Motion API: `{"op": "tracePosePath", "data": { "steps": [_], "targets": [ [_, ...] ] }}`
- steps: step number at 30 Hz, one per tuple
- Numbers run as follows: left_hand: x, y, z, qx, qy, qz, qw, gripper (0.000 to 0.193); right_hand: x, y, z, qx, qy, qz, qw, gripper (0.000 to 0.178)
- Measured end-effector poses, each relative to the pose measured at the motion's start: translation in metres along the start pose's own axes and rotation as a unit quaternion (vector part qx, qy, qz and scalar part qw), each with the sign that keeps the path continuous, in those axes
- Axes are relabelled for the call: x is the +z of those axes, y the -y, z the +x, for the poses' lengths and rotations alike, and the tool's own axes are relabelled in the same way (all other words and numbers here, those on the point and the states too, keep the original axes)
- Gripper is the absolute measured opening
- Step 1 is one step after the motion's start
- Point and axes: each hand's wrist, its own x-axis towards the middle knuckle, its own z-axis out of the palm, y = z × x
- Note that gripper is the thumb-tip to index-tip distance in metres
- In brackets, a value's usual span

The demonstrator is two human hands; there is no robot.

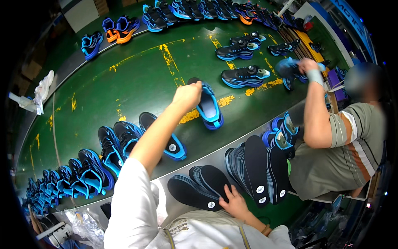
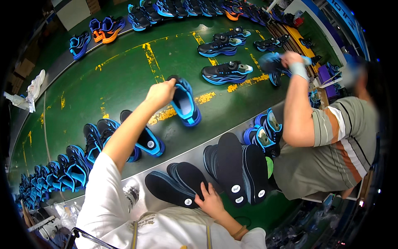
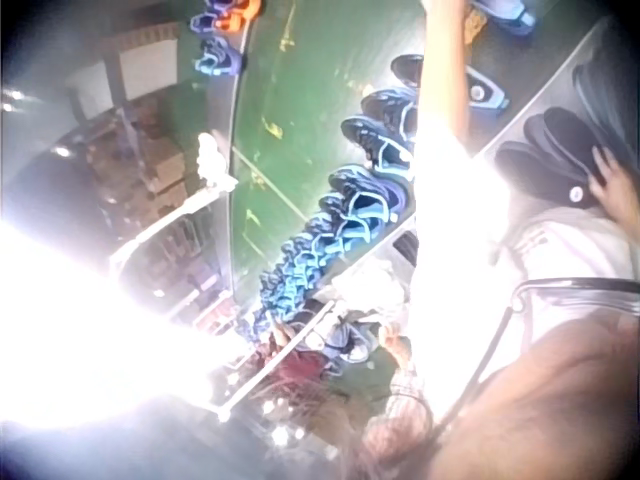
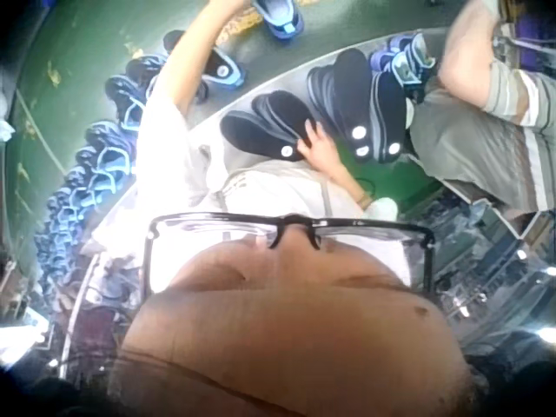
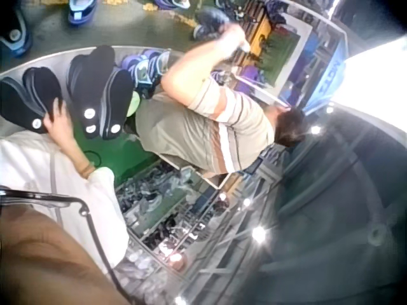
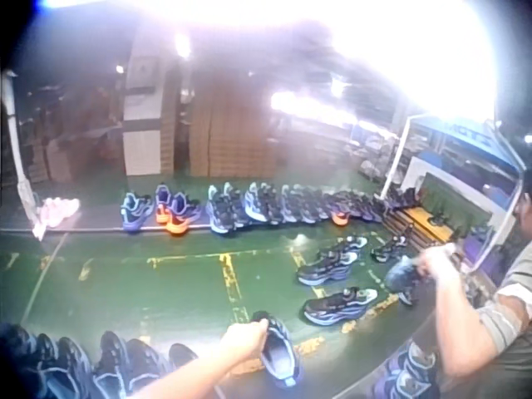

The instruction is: The person inserts insoles into a series of blue and black shoes on a factory line, then moves a stack of insoles to a storage rack.

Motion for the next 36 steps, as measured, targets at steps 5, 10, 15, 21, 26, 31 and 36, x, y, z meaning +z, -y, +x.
{"op": "tracePosePath", "data": {
  "steps": [5, 10, 15, 21, 26, 31, 36],
  "targets": [
    [-0.016, 0.015, -0.064, -0.106, 0.063, -0.039, 0.992, 0.024, -0.067, 0.043, 0.039, -0.182, -0.14, 0.082, 0.97, 0.024],
    [0.001, 0.043, -0.092, -0.16, 0.057, -0.131, 0.977, 0.032, -0.122, 0.068, 0.134, -0.078, 0.052, 0.217, 0.972, 0.015],
    [-0.006, 0.046, -0.1, -0.227, 0.121, -0.208, 0.944, 0.039, -0.096, 0.093, 0.216, -0.024, 0.147, 0.027, 0.988, 0.02],
    [0.008, 0.053, -0.096, -0.157, 0.096, -0.223, 0.957, 0.037, -0.015, 0.085, 0.244, -0.218, 0.042, -0.183, 0.958, 0.018],
    [0.007, 0.051, -0.103, -0.178, 0.077, -0.166, 0.967, 0.042, -0.04, 0.096, 0.225, -0.193, 0.05, -0.199, 0.959, 0.027],
    [-0.002, 0.041, -0.094, -0.247, 0.104, -0.235, 0.934, 0.042, -0.054, 0.077, 0.246, -0.199, 0.205, -0.15, 0.946, 0.022],
    [0.005, 0.044, -0.095, -0.233, 0.097, -0.246, 0.936, 0.044, -0.024, 0.065, 0.251, -0.259, 0.129, -0.186, 0.939, 0.015]
  ]
}}
